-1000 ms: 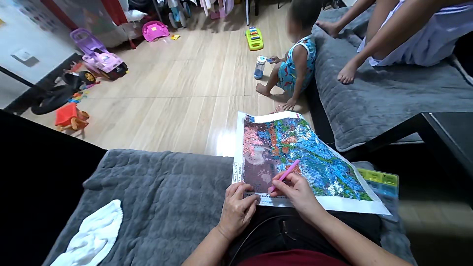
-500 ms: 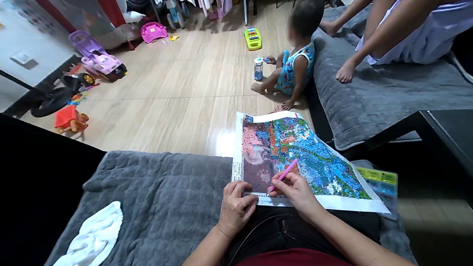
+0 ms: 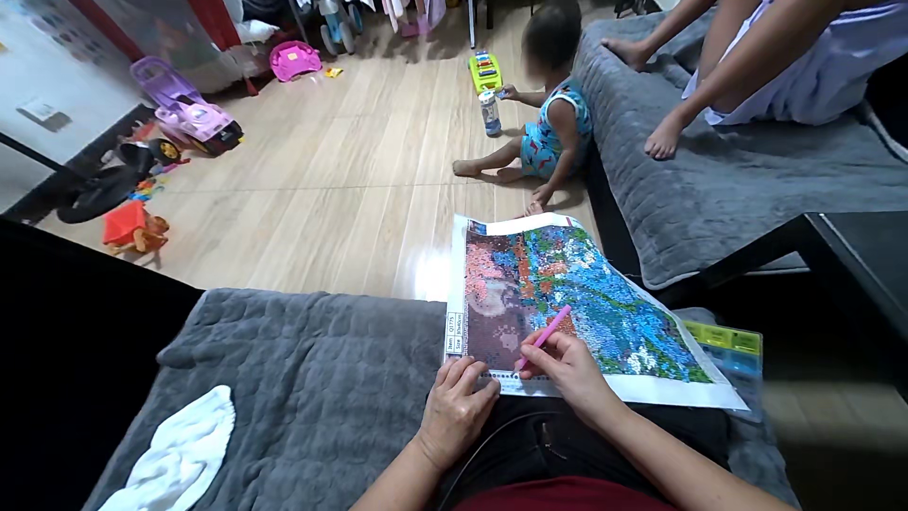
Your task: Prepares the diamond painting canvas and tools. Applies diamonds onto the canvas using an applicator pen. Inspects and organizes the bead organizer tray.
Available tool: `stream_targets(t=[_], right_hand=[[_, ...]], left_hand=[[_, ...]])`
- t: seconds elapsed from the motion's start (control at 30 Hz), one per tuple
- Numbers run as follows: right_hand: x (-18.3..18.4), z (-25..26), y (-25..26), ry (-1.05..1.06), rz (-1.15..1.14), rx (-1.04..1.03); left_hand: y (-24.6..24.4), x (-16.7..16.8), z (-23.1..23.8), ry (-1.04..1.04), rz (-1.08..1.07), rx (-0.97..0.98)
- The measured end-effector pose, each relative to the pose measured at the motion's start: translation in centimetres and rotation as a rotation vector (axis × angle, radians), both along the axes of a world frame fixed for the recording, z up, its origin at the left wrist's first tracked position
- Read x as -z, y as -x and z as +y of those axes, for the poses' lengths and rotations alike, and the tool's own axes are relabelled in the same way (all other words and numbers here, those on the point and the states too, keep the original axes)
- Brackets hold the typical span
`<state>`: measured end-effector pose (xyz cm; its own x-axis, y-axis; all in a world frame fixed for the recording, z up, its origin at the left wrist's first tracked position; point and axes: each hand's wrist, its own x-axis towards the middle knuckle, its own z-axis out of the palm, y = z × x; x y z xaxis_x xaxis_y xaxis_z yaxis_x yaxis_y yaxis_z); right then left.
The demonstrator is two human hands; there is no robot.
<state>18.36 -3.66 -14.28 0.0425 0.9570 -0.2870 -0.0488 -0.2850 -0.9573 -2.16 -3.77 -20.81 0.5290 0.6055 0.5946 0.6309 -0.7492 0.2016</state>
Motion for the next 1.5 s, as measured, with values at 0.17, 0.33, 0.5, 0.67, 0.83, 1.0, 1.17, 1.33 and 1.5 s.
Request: stream_targets(t=[0.17,0.33,0.5,0.67,0.83,1.0,1.17,1.33,1.5], right_hand=[[0.1,-0.1,0.0,-0.034,-0.045,-0.021],[0.0,-0.1,0.1,-0.009,-0.043,-0.029],[0.1,-0.1,0.0,-0.013,-0.043,-0.026],[0.1,-0.1,0.0,-0.016,-0.061,-0.028],[0.0,-0.1,0.1,-0.017,-0.056,-0.032],[0.2,-0.1,-0.1,-0.015,-0.05,-0.043],[0.3,-0.2,-0.2,0.011,-0.086,-0.099],[-0.4,-0.4,-0.8,-0.164,-0.549,-0.352],[-2.9,-0.3,-1.1,-0.105,-1.021,-0.811]], left_hand=[[0.3,0.5,-0.9,0.117,-0.054,-0.025],[0.0,0.4,-0.6,0.105,-0.036,0.017],[-0.6,0.0,0.1,0.014,0.023,0.031],[-1.0,-0.5,0.2,-0.064,0.083,0.053],[-1.3,-0.5,0.4,-0.08,0.089,0.056],[-1.3,-0.2,0.5,-0.011,0.048,0.062],[-0.8,-0.3,0.5,0.244,-0.069,0.064],[-0.5,-0.4,0.4,0.373,-0.138,0.078],[-0.3,-0.3,0.5,0.413,-0.161,0.079]])
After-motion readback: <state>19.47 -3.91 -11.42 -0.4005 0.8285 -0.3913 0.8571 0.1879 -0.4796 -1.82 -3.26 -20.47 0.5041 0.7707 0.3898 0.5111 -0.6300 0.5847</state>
